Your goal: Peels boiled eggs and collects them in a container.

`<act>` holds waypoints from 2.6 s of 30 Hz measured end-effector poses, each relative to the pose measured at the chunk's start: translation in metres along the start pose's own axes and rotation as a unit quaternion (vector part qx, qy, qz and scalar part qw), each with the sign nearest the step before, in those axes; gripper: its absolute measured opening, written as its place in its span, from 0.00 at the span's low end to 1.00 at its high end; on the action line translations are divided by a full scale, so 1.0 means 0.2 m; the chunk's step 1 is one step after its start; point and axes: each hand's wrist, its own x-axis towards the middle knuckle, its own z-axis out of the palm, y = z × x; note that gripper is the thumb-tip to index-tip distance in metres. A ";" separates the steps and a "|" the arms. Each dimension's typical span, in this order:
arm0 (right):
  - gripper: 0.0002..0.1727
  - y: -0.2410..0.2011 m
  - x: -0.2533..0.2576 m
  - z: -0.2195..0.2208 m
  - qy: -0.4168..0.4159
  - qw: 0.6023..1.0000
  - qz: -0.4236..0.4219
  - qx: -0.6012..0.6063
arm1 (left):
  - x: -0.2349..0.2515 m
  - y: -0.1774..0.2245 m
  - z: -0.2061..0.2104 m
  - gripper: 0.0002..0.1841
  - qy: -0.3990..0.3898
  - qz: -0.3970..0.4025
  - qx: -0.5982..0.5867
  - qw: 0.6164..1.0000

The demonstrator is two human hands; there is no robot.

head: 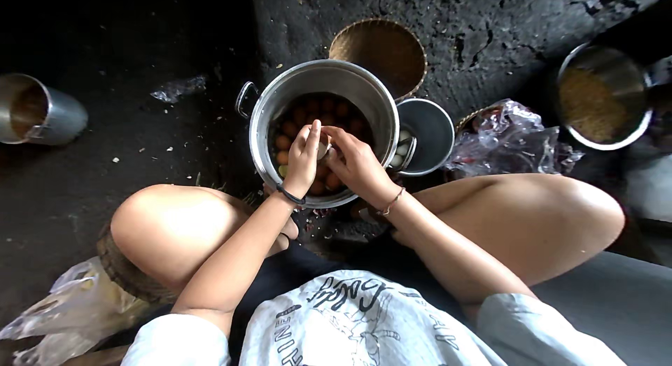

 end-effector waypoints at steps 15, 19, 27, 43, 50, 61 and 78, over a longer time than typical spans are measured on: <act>0.22 0.05 0.00 -0.02 0.000 0.999 -0.028 0.017 | 0.03 -0.04 -0.04 0.27 -0.001 0.088 0.112 0.990; 0.27 0.01 -0.02 0.01 0.012 0.999 -0.021 -0.042 | 0.02 -0.04 -0.04 0.26 -0.008 0.090 0.151 0.984; 0.24 -0.04 0.00 0.04 0.021 0.997 0.024 -0.075 | 0.02 -0.04 -0.03 0.25 -0.023 0.090 0.170 0.981; 0.15 0.05 -0.02 -0.01 0.019 0.995 -0.075 -0.061 | 0.04 0.02 -0.08 0.26 -0.045 0.038 0.142 0.988; 0.17 0.09 0.00 0.00 0.018 0.997 -0.031 0.068 | 0.04 0.00 -0.08 0.24 -0.027 0.051 0.105 0.993; 0.24 0.05 -0.02 0.01 0.006 0.995 0.000 0.096 | 0.04 0.00 -0.07 0.26 -0.017 0.063 0.073 0.995; 0.30 -0.01 -0.01 0.01 0.001 0.997 0.016 0.076 | 0.03 0.00 -0.05 0.20 -0.024 0.078 0.055 0.995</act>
